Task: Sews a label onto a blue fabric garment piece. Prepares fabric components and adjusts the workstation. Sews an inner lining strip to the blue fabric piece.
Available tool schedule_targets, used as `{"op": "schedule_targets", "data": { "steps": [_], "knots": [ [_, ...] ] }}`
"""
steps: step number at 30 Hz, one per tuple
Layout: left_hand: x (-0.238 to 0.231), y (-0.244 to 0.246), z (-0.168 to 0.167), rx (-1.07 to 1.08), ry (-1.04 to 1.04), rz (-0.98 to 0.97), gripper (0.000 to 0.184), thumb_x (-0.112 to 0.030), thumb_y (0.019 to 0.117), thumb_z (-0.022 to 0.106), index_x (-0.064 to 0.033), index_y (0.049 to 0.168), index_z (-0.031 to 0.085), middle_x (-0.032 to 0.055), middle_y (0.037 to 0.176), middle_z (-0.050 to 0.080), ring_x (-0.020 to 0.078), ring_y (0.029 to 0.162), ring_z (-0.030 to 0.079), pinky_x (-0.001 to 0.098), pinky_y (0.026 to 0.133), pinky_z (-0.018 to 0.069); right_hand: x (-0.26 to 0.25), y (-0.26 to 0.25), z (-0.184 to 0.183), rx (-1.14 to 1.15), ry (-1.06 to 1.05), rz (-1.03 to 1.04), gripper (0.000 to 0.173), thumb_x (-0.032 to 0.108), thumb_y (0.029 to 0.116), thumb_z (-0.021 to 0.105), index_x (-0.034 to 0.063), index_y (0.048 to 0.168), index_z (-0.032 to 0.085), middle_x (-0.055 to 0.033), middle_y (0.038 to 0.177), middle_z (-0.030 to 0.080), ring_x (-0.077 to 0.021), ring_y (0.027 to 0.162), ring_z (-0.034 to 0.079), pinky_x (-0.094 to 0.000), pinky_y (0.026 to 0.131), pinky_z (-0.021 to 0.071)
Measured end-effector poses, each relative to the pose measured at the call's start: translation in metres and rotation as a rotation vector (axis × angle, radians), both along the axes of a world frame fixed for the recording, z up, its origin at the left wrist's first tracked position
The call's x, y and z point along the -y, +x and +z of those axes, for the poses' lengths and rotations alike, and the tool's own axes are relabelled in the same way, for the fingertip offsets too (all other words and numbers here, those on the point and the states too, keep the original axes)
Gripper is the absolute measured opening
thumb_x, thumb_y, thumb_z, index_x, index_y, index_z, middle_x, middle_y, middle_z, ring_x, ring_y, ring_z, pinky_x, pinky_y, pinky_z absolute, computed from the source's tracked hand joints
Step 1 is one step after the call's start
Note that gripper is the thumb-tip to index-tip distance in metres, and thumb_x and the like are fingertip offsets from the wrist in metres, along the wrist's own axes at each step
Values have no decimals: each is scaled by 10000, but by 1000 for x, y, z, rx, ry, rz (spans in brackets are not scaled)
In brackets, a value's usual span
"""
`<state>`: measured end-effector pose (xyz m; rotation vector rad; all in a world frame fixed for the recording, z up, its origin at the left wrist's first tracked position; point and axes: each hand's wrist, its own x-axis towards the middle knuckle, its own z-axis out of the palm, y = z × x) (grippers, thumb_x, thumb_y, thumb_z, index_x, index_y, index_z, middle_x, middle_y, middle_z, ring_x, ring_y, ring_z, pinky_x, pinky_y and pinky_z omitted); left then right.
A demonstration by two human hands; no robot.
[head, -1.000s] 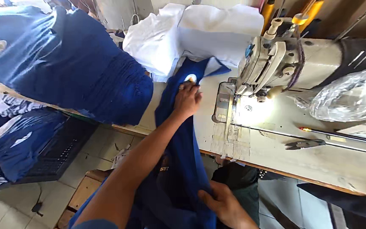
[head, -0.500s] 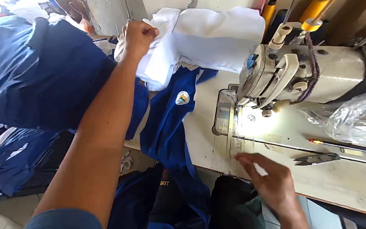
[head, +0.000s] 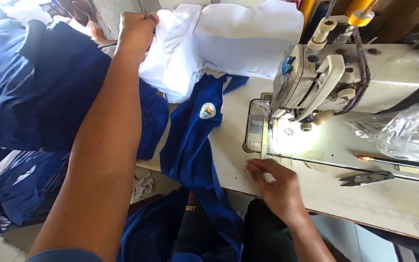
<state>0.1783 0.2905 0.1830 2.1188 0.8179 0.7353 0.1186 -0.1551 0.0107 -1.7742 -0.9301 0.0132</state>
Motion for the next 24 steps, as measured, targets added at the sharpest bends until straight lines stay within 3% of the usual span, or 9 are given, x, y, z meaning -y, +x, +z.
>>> {"op": "schedule_targets", "data": {
  "steps": [2, 5, 7, 9, 11, 15, 18, 20, 24],
  "knots": [
    [27, -9, 2, 156, -240, 30, 304, -314, 1034, 551, -71, 1201, 623, 22, 974, 689, 115, 846, 688, 334, 761, 593, -48, -9, 20, 28, 47, 55, 236, 197, 971, 677, 30, 1114, 761, -90, 1011, 761, -163, 937, 732, -334, 862, 612],
    [91, -29, 2, 190, -429, -10, 327, -296, 1069, 481, -67, 1288, 562, 44, 1002, 691, 155, 855, 701, 372, 753, 609, -120, 2, 58, -64, 52, 67, 724, 317, 908, 783, -42, 1470, 500, -248, 1429, 569, -365, 1318, 565, -493, 1095, 477],
    [133, -43, -3, 164, -465, -37, 315, -290, 1079, 457, -61, 1267, 564, 46, 979, 685, 156, 834, 698, 376, 734, 609, -155, 19, 73, -157, 122, 40, 891, 308, 862, 823, -49, 1547, 377, -255, 1518, 491, -378, 1407, 481, -504, 1165, 403],
    [163, -58, -11, 158, -501, -55, 285, -279, 1082, 457, -63, 1220, 581, 37, 960, 691, 154, 833, 705, 370, 740, 613, -164, 28, 79, -205, 183, -16, 624, 239, 895, 787, -40, 1399, 548, -195, 1177, 703, -299, 1087, 685, -461, 958, 554],
    [181, -71, -22, 187, -544, -75, 280, -273, 1079, 459, -60, 1198, 596, 31, 976, 706, 152, 863, 713, 363, 778, 616, -144, 21, 77, -215, 203, 8, 286, 200, 942, 722, -26, 1115, 699, -133, 863, 714, -219, 761, 692, -413, 728, 578],
    [226, -69, -80, 185, -413, -243, 241, -245, 1060, 522, -37, 1082, 642, 14, 903, 693, 95, 800, 681, 316, 751, 601, -58, -22, 51, -441, 149, 16, 299, 304, 989, 698, 11, 1036, 666, -111, 777, 652, -180, 595, 630, -356, 534, 561],
    [288, -74, -145, -33, -93, -623, 360, -259, 1086, 500, -12, 1291, 661, 95, 1265, 691, 137, 1176, 644, 367, 1046, 520, 3, -60, 12, -821, 184, -139, 358, 390, 1065, 545, 53, 1103, 661, -51, 723, 640, -123, 496, 574, -298, 444, 517],
    [320, -87, -173, -153, 247, -800, 413, -218, 1096, 434, -31, 1442, 560, 127, 1545, 515, 282, 1486, 411, 533, 1234, 287, 33, -90, -17, -913, 211, -225, 370, 343, 1110, 432, 29, 1060, 622, -10, 627, 562, -103, 429, 512, -290, 400, 495],
    [321, -105, -185, -179, 444, -852, 442, -233, 1098, 410, -55, 1484, 527, 102, 1584, 478, 287, 1534, 336, 568, 1259, 207, 61, -127, -55, -773, 143, -258, 307, 268, 1100, 469, 24, 975, 607, 10, 588, 522, -93, 431, 508, -296, 420, 502]
  ]
}}
